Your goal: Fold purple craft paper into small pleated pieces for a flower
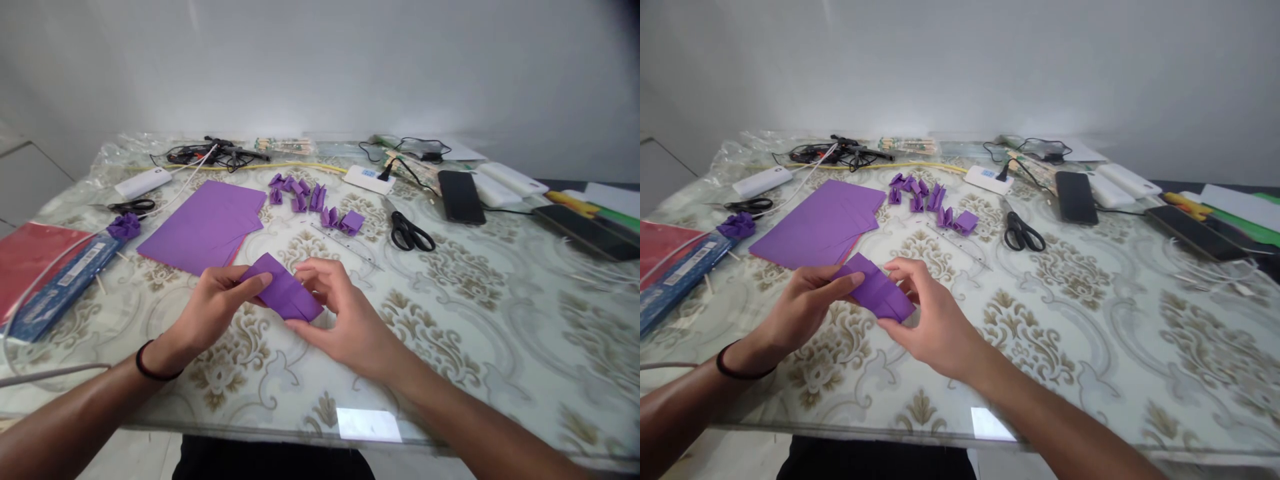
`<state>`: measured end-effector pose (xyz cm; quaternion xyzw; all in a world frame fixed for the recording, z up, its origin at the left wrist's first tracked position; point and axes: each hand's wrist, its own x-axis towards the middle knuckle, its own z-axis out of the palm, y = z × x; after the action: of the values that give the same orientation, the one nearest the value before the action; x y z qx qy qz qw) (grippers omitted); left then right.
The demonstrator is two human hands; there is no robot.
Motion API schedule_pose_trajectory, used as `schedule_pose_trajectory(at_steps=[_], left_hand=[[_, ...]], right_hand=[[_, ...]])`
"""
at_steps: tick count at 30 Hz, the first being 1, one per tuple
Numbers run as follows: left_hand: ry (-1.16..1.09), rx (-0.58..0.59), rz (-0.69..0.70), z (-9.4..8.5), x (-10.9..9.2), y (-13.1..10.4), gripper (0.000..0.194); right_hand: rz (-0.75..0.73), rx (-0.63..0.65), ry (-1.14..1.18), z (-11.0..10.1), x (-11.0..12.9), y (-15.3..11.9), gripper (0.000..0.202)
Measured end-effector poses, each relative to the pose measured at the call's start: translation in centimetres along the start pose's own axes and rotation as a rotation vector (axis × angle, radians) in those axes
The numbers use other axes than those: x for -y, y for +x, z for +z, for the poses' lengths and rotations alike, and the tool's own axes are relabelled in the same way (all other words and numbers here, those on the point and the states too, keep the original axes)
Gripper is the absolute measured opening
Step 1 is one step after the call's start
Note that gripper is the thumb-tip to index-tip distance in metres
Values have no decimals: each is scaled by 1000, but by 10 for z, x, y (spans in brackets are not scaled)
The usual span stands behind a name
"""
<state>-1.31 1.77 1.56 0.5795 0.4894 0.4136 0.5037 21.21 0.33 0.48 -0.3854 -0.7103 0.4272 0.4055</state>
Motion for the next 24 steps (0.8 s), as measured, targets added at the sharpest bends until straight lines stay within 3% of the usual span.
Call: schedule_pose_trajectory(at_steps=[5,9,19,22,24], left_hand=[[-58,-46,-22,-2,4,3,27],[-42,-73,-22,-2,1,5,30],[45,148,-9,1,-4,1,24],[174,149,67,1,-1,-2,25],[301,117,151,2,0,-4,36]], right_hand=[[-85,19,-137,-5,3,1,48],[-126,-55,-209,-8,4,2,38],[-291,-97,-258,-9,-2,8,19],[-298,-100,-257,-7,-4,8,15],[-292,-98,-250,-6,-5,7,14]])
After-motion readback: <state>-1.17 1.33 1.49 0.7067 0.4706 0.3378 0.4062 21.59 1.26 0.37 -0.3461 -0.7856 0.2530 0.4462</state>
